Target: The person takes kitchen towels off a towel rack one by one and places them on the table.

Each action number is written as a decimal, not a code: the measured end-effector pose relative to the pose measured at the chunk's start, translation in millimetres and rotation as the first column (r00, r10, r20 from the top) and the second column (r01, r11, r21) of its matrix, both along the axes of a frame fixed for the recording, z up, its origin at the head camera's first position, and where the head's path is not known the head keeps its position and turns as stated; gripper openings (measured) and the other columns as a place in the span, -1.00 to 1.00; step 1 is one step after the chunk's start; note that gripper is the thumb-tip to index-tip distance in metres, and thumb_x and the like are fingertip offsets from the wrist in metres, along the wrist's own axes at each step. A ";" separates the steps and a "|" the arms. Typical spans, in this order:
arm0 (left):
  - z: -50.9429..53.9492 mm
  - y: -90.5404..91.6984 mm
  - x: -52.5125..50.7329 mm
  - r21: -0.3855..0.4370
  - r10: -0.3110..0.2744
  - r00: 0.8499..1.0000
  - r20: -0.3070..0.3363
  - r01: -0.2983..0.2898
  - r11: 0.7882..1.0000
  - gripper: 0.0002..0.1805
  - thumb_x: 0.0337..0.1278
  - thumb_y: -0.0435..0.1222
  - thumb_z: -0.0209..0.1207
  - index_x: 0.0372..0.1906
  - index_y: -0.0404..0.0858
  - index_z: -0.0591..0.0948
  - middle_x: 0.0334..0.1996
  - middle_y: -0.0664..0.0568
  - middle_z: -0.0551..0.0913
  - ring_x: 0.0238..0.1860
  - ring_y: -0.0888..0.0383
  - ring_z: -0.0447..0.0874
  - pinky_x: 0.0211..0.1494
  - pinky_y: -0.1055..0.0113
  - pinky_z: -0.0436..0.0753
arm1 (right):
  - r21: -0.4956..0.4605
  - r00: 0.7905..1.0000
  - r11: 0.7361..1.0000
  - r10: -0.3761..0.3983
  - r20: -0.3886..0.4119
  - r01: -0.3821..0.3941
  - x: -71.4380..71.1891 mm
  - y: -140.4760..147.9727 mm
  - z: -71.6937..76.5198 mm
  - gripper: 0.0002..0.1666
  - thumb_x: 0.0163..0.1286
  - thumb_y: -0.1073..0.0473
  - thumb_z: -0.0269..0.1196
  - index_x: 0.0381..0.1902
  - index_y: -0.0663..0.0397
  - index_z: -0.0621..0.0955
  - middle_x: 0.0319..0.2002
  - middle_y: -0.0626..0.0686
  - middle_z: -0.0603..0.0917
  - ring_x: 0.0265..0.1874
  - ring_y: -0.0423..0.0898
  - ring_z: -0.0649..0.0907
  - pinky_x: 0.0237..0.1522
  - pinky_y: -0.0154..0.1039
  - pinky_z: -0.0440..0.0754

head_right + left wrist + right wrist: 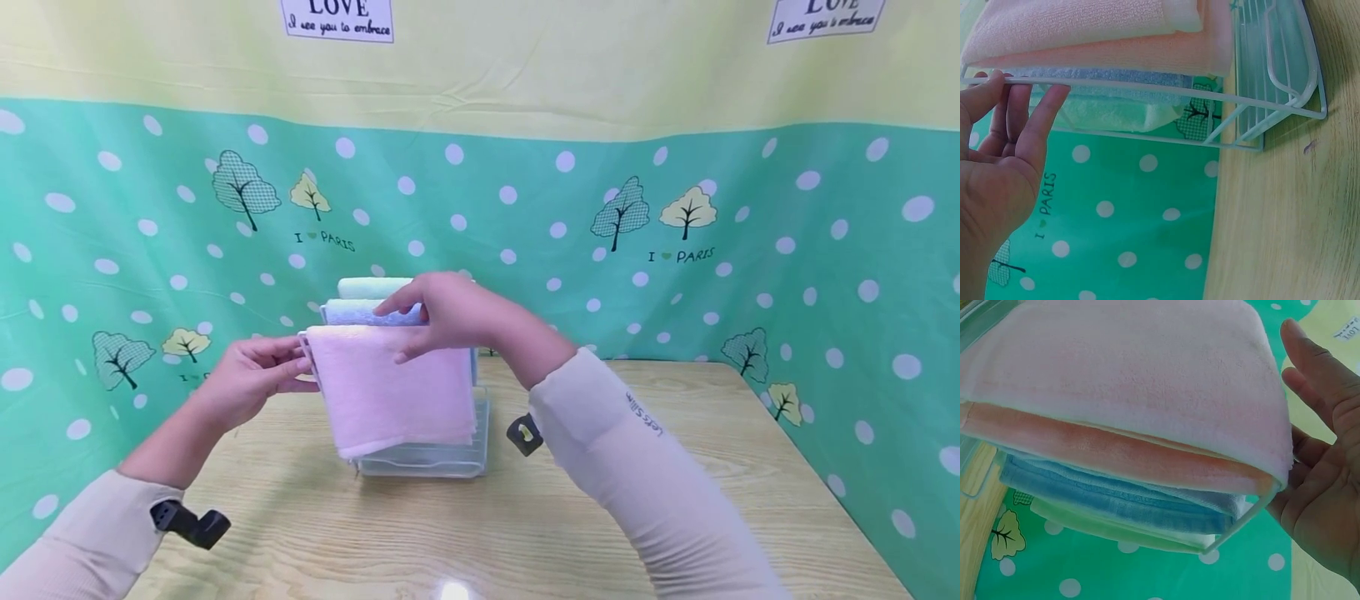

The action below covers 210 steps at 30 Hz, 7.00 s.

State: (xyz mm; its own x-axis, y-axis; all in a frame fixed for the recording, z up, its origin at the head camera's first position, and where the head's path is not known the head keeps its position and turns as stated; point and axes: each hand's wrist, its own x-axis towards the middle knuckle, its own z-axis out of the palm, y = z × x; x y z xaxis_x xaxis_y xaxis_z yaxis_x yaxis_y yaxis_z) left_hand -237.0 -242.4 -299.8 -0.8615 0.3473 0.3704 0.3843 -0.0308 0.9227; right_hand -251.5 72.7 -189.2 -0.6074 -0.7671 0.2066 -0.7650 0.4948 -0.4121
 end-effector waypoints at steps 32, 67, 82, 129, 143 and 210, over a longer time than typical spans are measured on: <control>-2.8 -0.6 -2.6 0.027 -0.022 1.000 -0.008 0.022 0.999 -0.59 0.20 -0.63 0.14 0.06 -0.21 0.69 -0.15 0.02 0.74 -0.16 0.10 0.75 -0.17 0.03 0.73 | -0.051 0.995 0.996 -0.074 0.069 0.077 -9.4 -23.2 -11.9 -0.67 0.09 0.11 0.52 -0.14 0.00 0.78 -0.41 -0.15 0.73 -0.41 -0.20 0.64 -0.35 -0.37 0.66; -0.3 0.2 1.1 -0.009 0.033 0.999 -0.014 -0.033 0.999 -0.62 0.20 -0.58 0.19 0.05 -0.20 0.70 -0.23 0.00 0.73 -0.23 0.12 0.75 -0.19 0.06 0.75 | -0.287 0.989 0.947 -0.143 0.032 0.146 -2.7 -8.5 2.0 -0.92 0.16 0.24 0.46 -0.34 0.06 0.79 -0.48 -0.10 0.72 -0.53 -0.13 0.54 -0.55 -0.34 0.51; -3.9 0.2 -1.6 0.018 0.006 1.000 -0.026 -0.005 1.000 -0.61 0.18 -0.62 0.17 0.05 -0.24 0.70 -0.27 -0.09 0.71 -0.23 0.11 0.74 -0.19 0.03 0.74 | -0.430 0.980 0.882 -0.156 0.126 0.195 -3.4 7.4 8.2 -0.85 0.14 0.21 0.48 -0.29 0.04 0.80 -0.44 -0.04 0.75 -0.60 -0.08 0.59 -0.60 -0.34 0.55; -0.8 0.2 0.7 -0.006 0.036 0.999 -0.005 -0.036 0.999 -0.64 0.19 -0.56 0.20 0.03 -0.19 0.72 -0.30 -0.11 0.66 -0.26 0.12 0.72 -0.19 0.05 0.74 | -0.752 0.929 0.548 -0.264 0.260 0.367 8.5 50.2 26.8 -0.77 0.05 0.22 0.54 -0.28 0.13 0.80 -0.49 0.09 0.74 -0.65 -0.04 0.66 -0.65 -0.26 0.70; -0.7 1.2 0.4 0.013 0.029 1.000 -0.001 -0.029 0.999 -0.63 0.18 -0.59 0.19 0.02 -0.20 0.72 -0.30 -0.04 0.65 -0.27 0.12 0.70 -0.19 0.05 0.74 | -0.849 0.941 0.414 -0.223 0.254 0.328 9.5 67.1 30.0 -0.75 0.03 0.27 0.54 -0.28 0.17 0.79 -0.44 0.08 0.76 -0.59 -0.07 0.71 -0.58 -0.30 0.73; -3.5 0.1 1.4 0.006 0.052 0.999 0.013 -0.052 0.999 -0.60 0.19 -0.61 0.17 0.02 -0.17 0.71 -0.31 -0.01 0.59 -0.31 0.17 0.63 -0.18 0.06 0.74 | -0.579 0.611 0.286 -0.609 0.506 0.764 2.1 164.2 -30.9 -0.36 0.12 -0.21 0.42 0.14 -0.13 0.66 -0.11 -0.04 0.63 -0.39 -0.14 0.67 -0.40 -0.32 0.76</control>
State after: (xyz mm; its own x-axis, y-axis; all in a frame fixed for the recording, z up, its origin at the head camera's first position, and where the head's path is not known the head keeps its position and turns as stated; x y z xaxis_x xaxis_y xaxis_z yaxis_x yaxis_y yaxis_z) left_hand -235.7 -242.3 -303.3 -0.8830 0.2997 0.3614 0.3739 -0.0166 0.9273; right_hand -249.4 237.0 -220.1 -0.9141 0.3035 0.2691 -0.1755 0.3021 -0.9370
